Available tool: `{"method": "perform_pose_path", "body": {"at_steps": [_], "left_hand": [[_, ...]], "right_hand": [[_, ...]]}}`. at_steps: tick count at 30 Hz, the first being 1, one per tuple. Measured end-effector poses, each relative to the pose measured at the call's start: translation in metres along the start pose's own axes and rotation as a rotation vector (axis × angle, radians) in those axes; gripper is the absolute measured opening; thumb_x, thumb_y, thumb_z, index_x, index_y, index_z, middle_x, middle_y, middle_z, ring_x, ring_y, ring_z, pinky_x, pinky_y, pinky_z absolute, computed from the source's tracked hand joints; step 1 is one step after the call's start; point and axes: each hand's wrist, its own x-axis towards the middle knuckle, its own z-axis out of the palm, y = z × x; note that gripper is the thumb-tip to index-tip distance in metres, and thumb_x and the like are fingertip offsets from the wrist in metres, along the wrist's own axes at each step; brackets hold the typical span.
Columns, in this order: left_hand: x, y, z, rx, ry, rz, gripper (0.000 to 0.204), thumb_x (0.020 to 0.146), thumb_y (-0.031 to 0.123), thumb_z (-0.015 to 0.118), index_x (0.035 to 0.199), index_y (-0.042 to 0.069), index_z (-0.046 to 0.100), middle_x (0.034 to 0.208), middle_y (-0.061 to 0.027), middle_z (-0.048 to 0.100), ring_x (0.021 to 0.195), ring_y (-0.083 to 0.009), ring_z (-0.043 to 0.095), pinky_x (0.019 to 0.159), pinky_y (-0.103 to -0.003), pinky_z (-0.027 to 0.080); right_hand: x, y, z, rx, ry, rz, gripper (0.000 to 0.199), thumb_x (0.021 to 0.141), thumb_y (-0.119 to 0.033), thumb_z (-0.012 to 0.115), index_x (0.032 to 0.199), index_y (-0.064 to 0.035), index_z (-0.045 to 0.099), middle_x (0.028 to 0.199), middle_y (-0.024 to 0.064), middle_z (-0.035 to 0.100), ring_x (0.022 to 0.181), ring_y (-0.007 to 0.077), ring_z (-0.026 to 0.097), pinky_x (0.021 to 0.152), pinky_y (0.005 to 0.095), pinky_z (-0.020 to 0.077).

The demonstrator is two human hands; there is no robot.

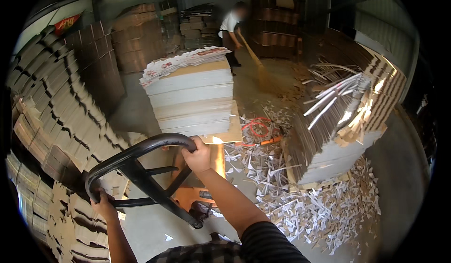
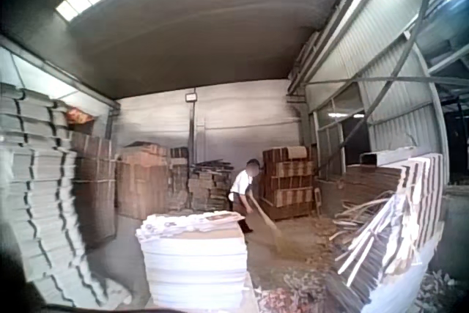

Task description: The person operates a manual pallet jack to transport stacks of cardboard and flat materials across a warehouse floor. They navigate around debris and other workers, repositioning the loaded pallets to different locations within the facility.

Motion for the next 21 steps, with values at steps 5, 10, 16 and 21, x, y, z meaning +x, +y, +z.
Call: {"method": "perform_pose_path", "body": {"at_steps": [5,10,16,21], "left_hand": [[0.065,-0.012,0.042,0.155,0.039,-0.031,0.004,0.086,0.003,0.058,0.089,0.002,0.056,0.062,-0.0019,0.052,0.045,-0.0094,0.046,0.044,-0.023,0.036],[0.127,-0.061,0.064,0.156,-0.002,0.05,0.003,0.087,0.005,0.058,0.087,0.002,0.055,0.061,-0.0012,0.049,0.047,-0.0094,0.046,0.045,-0.024,0.037],[0.194,-0.104,0.112,0.17,-0.021,0.059,0.005,0.088,0.008,0.057,0.086,0.003,0.055,0.058,-0.001,0.048,0.047,-0.0095,0.046,0.045,-0.023,0.038],[0.249,-0.149,0.136,0.127,-0.111,0.01,0.003,0.087,0.005,0.056,0.087,0.004,0.054,0.059,-0.0015,0.048,0.047,-0.0092,0.047,0.045,-0.023,0.04]], "right_hand": [[0.052,0.036,0.042,-0.014,0.01,-0.129,0.017,0.069,0.001,0.064,0.085,-0.0018,0.059,0.061,-0.0003,0.053,0.056,0.0057,0.048,0.052,0.0221,0.0414],[0.097,0.068,0.087,-0.072,0.026,-0.175,0.021,0.067,-0.005,0.066,0.087,-0.0052,0.06,0.063,0.0131,0.058,0.055,0.0243,0.058,0.055,0.0317,0.0479],[0.142,0.102,0.129,-0.114,0.019,-0.164,0.02,0.068,-0.004,0.067,0.086,-0.0035,0.058,0.062,0.0096,0.056,0.054,0.0192,0.055,0.053,0.0291,0.0456],[0.188,0.119,0.166,-0.134,0.027,-0.101,0.021,0.069,-0.005,0.066,0.088,-0.004,0.059,0.067,0.0121,0.06,0.06,0.0224,0.062,0.057,0.0311,0.0489]]}}
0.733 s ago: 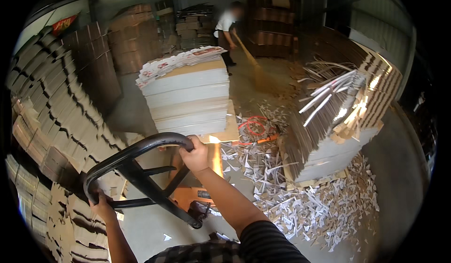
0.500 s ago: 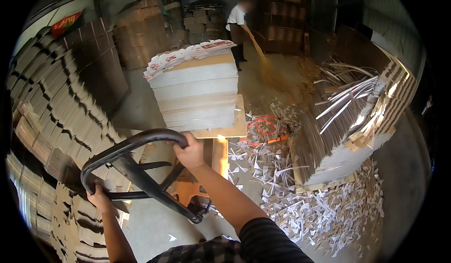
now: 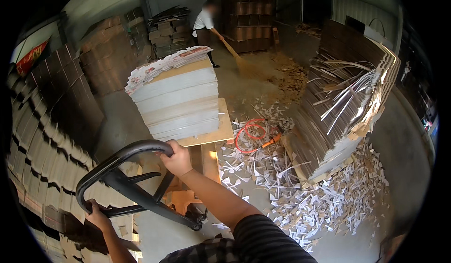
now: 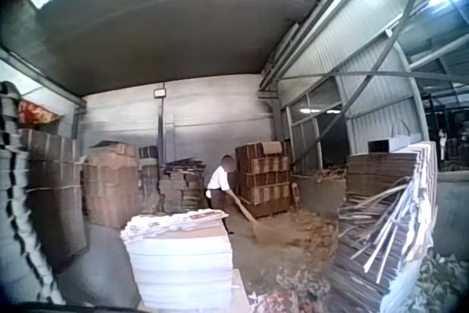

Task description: The person operates a manual pallet jack to transport stacks of cardboard and flat materials across a warehouse floor. They navigate around debris and other workers, repositioning the loaded pallets to different locations within the facility.

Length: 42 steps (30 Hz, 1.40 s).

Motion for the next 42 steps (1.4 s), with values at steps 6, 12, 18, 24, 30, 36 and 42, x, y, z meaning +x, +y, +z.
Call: {"method": "perform_pose_path", "body": {"at_steps": [6,12,18,24,30,36,42], "left_hand": [[0.083,-0.039,0.034,-0.098,-0.068,0.042,0.006,0.086,0.007,0.058,0.088,0.003,0.053,0.065,-0.0029,0.05,0.046,-0.0091,0.046,0.046,-0.022,0.034],[0.123,-0.057,0.072,-0.033,-0.007,0.087,0.007,0.086,0.007,0.058,0.089,0.002,0.053,0.06,-0.0018,0.049,0.047,-0.0093,0.047,0.047,-0.023,0.036],[0.172,-0.097,0.101,-0.095,0.065,-0.047,0.009,0.084,0.002,0.061,0.089,-0.001,0.054,0.065,-0.0052,0.055,0.045,-0.0111,0.05,0.044,-0.024,0.041],[0.212,-0.111,0.114,-0.086,0.115,0.009,0.009,0.082,0.003,0.062,0.086,-0.001,0.055,0.067,-0.0062,0.057,0.044,-0.0119,0.052,0.043,-0.023,0.042],[0.273,-0.149,0.142,-0.055,0.128,-0.005,0.009,0.084,0.005,0.062,0.087,0.0,0.055,0.066,-0.0052,0.056,0.048,-0.0113,0.053,0.044,-0.023,0.04],[0.342,-0.19,0.181,-0.03,0.127,-0.018,0.007,0.085,0.005,0.06,0.09,0.002,0.056,0.063,-0.0036,0.053,0.049,-0.0105,0.049,0.047,-0.023,0.04],[0.434,-0.23,0.203,-0.064,0.026,-0.025,0.009,0.086,0.007,0.06,0.092,0.002,0.057,0.059,-0.0023,0.051,0.05,-0.0099,0.047,0.049,-0.024,0.041]], "right_hand": [[0.047,0.039,0.069,-0.005,0.102,-0.065,0.021,0.068,0.0,0.064,0.089,-0.0022,0.061,0.065,0.0052,0.059,0.059,0.0104,0.056,0.056,0.0259,0.0466],[0.102,0.085,0.123,-0.013,0.091,0.007,0.021,0.069,0.001,0.062,0.089,-0.0016,0.06,0.065,0.0041,0.055,0.06,0.0095,0.051,0.057,0.0257,0.0453],[0.154,0.132,0.17,0.13,0.01,0.036,0.017,0.072,0.001,0.061,0.088,-0.0039,0.059,0.066,-0.001,0.056,0.061,0.0073,0.05,0.057,0.0242,0.0444],[0.192,0.166,0.234,0.169,-0.035,0.084,0.016,0.068,0.002,0.062,0.083,-0.0023,0.059,0.063,-0.0007,0.052,0.056,0.0072,0.048,0.053,0.0232,0.0423],[0.23,0.198,0.288,0.206,-0.078,0.043,0.011,0.077,0.006,0.053,0.085,-0.0007,0.057,0.065,0.0014,0.057,0.05,0.0073,0.051,0.045,0.0232,0.0417],[0.266,0.197,0.327,0.086,-0.03,0.056,0.01,0.075,0.002,0.057,0.084,-0.0034,0.058,0.065,-0.0021,0.054,0.056,0.0056,0.048,0.049,0.0231,0.0395],[0.292,0.226,0.393,0.037,0.065,-0.017,0.017,0.07,-0.001,0.065,0.086,-0.0018,0.058,0.071,0.0095,0.063,0.064,0.0146,0.061,0.062,0.0276,0.0495]]}}
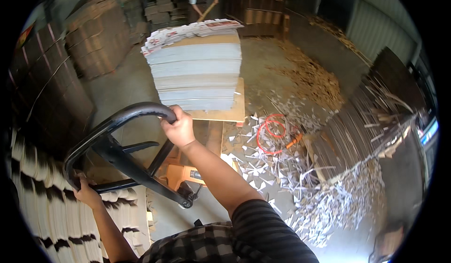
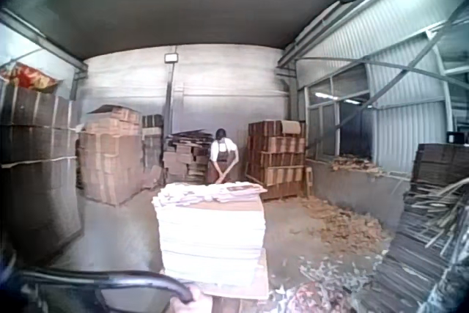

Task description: The person operates a manual pallet jack to transport stacks of cardboard and flat materials across a warehouse floor. They navigate around debris and other workers, repositioning the loaded pallets to different locations within the facility.

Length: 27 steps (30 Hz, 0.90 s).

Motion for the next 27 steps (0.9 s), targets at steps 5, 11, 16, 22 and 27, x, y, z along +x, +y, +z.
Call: {"method": "perform_pose_path", "body": {"at_steps": [5,11,16,22,27], "left_hand": [[0.067,-0.058,0.032,-0.078,-0.104,-0.013,0.007,0.086,0.006,0.06,0.091,0.002,0.057,0.066,-0.0027,0.052,0.053,-0.0103,0.048,0.05,-0.023,0.041],[0.128,-0.094,0.077,-0.134,-0.14,-0.028,0.006,0.085,0.002,0.058,0.09,0.002,0.054,0.071,-0.0039,0.054,0.052,-0.0106,0.049,0.048,-0.024,0.043],[0.168,-0.121,0.118,-0.136,-0.139,0.003,0.007,0.085,0.002,0.058,0.091,0.002,0.054,0.069,-0.0044,0.054,0.049,-0.0109,0.049,0.046,-0.024,0.043],[0.224,-0.144,0.184,-0.064,-0.076,-0.052,0.004,0.086,0.004,0.058,0.088,0.002,0.056,0.065,-0.0037,0.052,0.05,-0.0114,0.049,0.047,-0.025,0.042],[0.278,-0.193,0.227,-0.042,-0.05,-0.022,0.007,0.086,0.006,0.061,0.089,0.002,0.056,0.072,-0.0037,0.055,0.051,-0.0113,0.049,0.046,-0.024,0.042]], "right_hand": [[0.02,0.008,0.026,0.065,0.061,0.101,0.018,0.07,0.002,0.062,0.087,-0.0004,0.057,0.069,0.0046,0.059,0.063,0.0106,0.056,0.058,0.0257,0.0466],[0.063,0.053,0.07,-0.233,0.169,-0.055,0.016,0.07,0.0,0.062,0.085,-0.0015,0.058,0.068,0.0028,0.06,0.061,0.0105,0.055,0.058,0.0254,0.0463],[0.116,0.087,0.105,-0.034,0.124,0.028,0.011,0.072,0.002,0.06,0.081,-0.0013,0.056,0.064,0.0019,0.058,0.056,0.0085,0.053,0.053,0.0239,0.0443],[0.184,0.163,0.153,-0.031,0.086,0.038,0.019,0.069,-0.005,0.064,0.087,-0.0027,0.058,0.067,0.0108,0.06,0.061,0.0183,0.058,0.06,0.0297,0.0482],[0.23,0.205,0.19,-0.045,0.05,0.042,0.021,0.068,-0.005,0.065,0.089,-0.0025,0.059,0.068,0.0116,0.06,0.06,0.0205,0.058,0.061,0.0303,0.0484]]}}
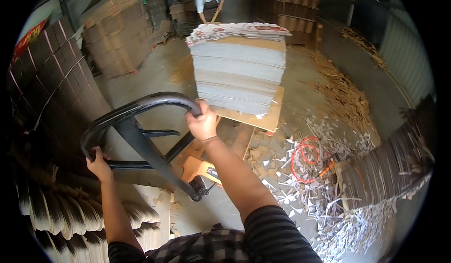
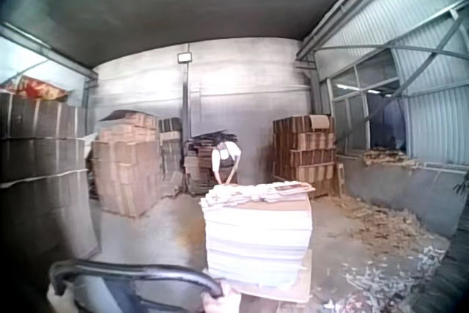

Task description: The person operates a manual pallet jack to transport stacks of cardboard and flat materials across a warehouse floor. They navigate around debris and other workers, repositioning the loaded pallets to different locations within the facility.

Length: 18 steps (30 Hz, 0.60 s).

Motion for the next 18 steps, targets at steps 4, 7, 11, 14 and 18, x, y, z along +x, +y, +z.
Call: {"method": "perform_pose_path", "body": {"at_steps": [4,7,11,14,18], "left_hand": [[0.051,-0.031,0.033,-0.06,-0.03,0.016,0.007,0.086,0.004,0.06,0.088,0.001,0.054,0.067,-0.004,0.054,0.049,-0.0113,0.05,0.045,-0.024,0.042],[0.086,-0.049,0.06,-0.068,-0.024,0.025,0.006,0.086,0.002,0.06,0.088,0.001,0.054,0.064,-0.0041,0.053,0.047,-0.0109,0.049,0.044,-0.025,0.042],[0.136,-0.085,0.097,-0.084,-0.083,0.017,0.007,0.085,0.002,0.06,0.088,0.002,0.054,0.064,-0.0029,0.052,0.047,-0.0108,0.05,0.043,-0.025,0.042],[0.167,-0.119,0.153,-0.13,-0.141,-0.066,0.006,0.086,0.003,0.059,0.089,0.003,0.053,0.064,-0.0023,0.051,0.047,-0.0102,0.048,0.043,-0.025,0.04],[0.243,-0.178,0.158,0.082,-0.003,-0.221,0.003,0.087,0.008,0.059,0.087,0.006,0.057,0.057,0.0032,0.044,0.043,-0.0069,0.039,0.039,-0.023,0.028]], "right_hand": [[0.037,0.034,0.042,0.056,0.03,-0.024,0.02,0.068,-0.002,0.064,0.088,-0.0016,0.059,0.066,0.0062,0.057,0.059,0.0128,0.053,0.059,0.0264,0.0458],[0.061,0.042,0.065,0.006,-0.004,0.059,0.019,0.07,0.0,0.064,0.088,-0.0013,0.058,0.068,0.0028,0.058,0.061,0.0099,0.052,0.059,0.0248,0.0457],[0.098,0.065,0.101,0.092,0.022,0.007,0.016,0.072,0.002,0.062,0.087,-0.0016,0.058,0.067,0.0038,0.059,0.064,0.0099,0.056,0.059,0.0259,0.0476],[0.133,0.081,0.102,-0.071,0.07,0.044,0.013,0.074,0.001,0.058,0.087,-0.0025,0.059,0.069,0.007,0.061,0.067,0.0117,0.059,0.06,0.0268,0.0487],[0.168,0.164,0.162,-0.77,0.014,-0.252,0.03,0.074,-0.018,0.062,0.1,-0.0036,0.061,0.084,0.0227,0.06,0.08,0.0399,0.059,0.074,0.0444,0.0499]]}}
